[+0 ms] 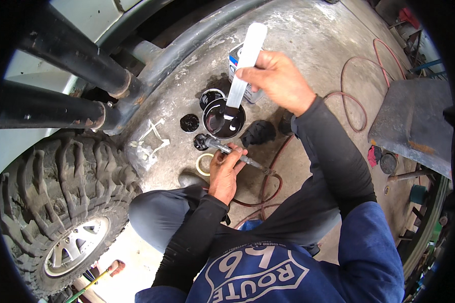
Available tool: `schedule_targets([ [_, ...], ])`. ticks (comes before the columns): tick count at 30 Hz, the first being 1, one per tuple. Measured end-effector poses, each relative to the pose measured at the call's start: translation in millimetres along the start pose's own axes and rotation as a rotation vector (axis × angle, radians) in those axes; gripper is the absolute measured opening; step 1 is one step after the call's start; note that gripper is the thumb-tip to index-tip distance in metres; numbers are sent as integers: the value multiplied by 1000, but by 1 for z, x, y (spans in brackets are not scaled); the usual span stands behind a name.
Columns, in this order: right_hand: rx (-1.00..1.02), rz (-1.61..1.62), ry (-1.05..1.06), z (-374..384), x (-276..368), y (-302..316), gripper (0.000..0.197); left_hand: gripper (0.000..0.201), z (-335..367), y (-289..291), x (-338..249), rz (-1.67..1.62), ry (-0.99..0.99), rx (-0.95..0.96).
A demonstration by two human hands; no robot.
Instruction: The person pours black paint into a spray gun cup, adds thinner, and stirs the mixture with a plastic stick. They then attach the cup to the spray gun and apply masking tape to the rim of the cup.
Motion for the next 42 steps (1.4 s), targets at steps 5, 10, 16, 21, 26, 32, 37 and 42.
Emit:
schedule_targets([
  [5, 157, 156, 222, -20, 24, 18, 18, 24, 1, 0, 0, -9, 1, -2],
  [10, 308, 22, 512, -18, 24, 3, 19, 24, 1, -1, 0, -10, 5, 3],
  [16, 118, -46, 155, 0, -5, -12, 22, 25, 0, 0, -1, -9, 11, -3],
  [21, 48, 199, 33, -2, 8, 16, 20, 26, 1, 1, -1, -10, 8, -7],
  [26, 171, 174, 328, -20, 27, 29, 21, 26, 1, 1, -1, -17, 7, -8],
  [32, 265, -71, 278, -11, 10, -5, 16, 26, 2, 0, -1, -13, 3, -3],
  [37, 32, -38, 166, -5, 6, -1, 21, 27, 1, 0, -1, -19, -1, -9],
  [42, 80, 123, 267, -13, 21, 20, 22, 26, 1, 0, -1, -20, -4, -10],
])
Point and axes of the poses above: each hand's wrist, its own z-axis towards the middle knuckle, its own y-axis out of the back of the hand, x = y × z, the point moved 3 cm from there along z, towards the middle knuckle, and after that the axes turned 12 degrees about -y, right-handed, at the moved point
